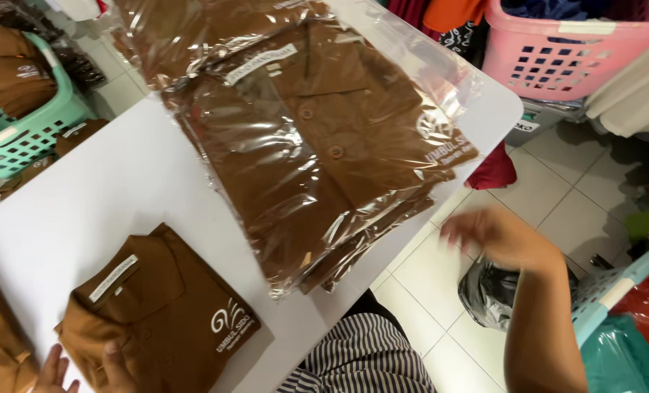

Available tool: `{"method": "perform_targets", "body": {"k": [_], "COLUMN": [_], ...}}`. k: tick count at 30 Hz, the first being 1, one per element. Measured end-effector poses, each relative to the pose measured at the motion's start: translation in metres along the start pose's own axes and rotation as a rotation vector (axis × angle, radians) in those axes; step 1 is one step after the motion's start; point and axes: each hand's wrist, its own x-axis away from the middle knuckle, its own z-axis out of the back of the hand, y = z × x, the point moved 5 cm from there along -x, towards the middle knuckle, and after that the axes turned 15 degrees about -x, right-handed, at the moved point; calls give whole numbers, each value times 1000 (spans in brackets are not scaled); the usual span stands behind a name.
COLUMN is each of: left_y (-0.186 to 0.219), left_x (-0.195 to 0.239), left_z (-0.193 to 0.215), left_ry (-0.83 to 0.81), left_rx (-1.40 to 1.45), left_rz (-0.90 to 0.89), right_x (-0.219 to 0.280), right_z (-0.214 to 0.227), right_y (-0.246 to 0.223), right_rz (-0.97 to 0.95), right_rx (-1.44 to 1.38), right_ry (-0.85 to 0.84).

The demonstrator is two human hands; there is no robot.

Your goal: The person picks up a brown shirt from a stack, folds it, and slides it into a clear plastic bag. They then remove a protective strip from the bag's adhesive flap and press the flap down to seal the shirt inside.

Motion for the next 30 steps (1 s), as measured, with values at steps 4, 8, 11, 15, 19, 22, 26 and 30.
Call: {"method": "perform_targets", "body": {"k": [4,8,11,15,19,22,26,30], "left_y": [104,179,263,335,363,383,396,397], "left_x": [148,292,385,437,425,417,414,406], "left_z": [-87,-227,-304,-371,-443,-469,-498,-509], "left_ry": [-1,-209,-343,-640,-634,-548,-513,-412], "left_rx": [56,-212,-121,-2,115,-31,-16,-6], "left_rz": [-631,-1210,-1586,-1381,-1163,-1116,-1186,-1247], "right_x": [-80,-131,-146,-137,-143,-152,-147,-139], "right_z": [81,92,92,89,105,106,103,91], "right_y": [8,2,1,-20,-18,-24,-41,-60], "right_rz": [320,648,812,949,948,963,896,884], "right_rx": [380,600,727,703,651,680,684,727], "right_ry": [559,401,400,428,546,484,379,227]}}
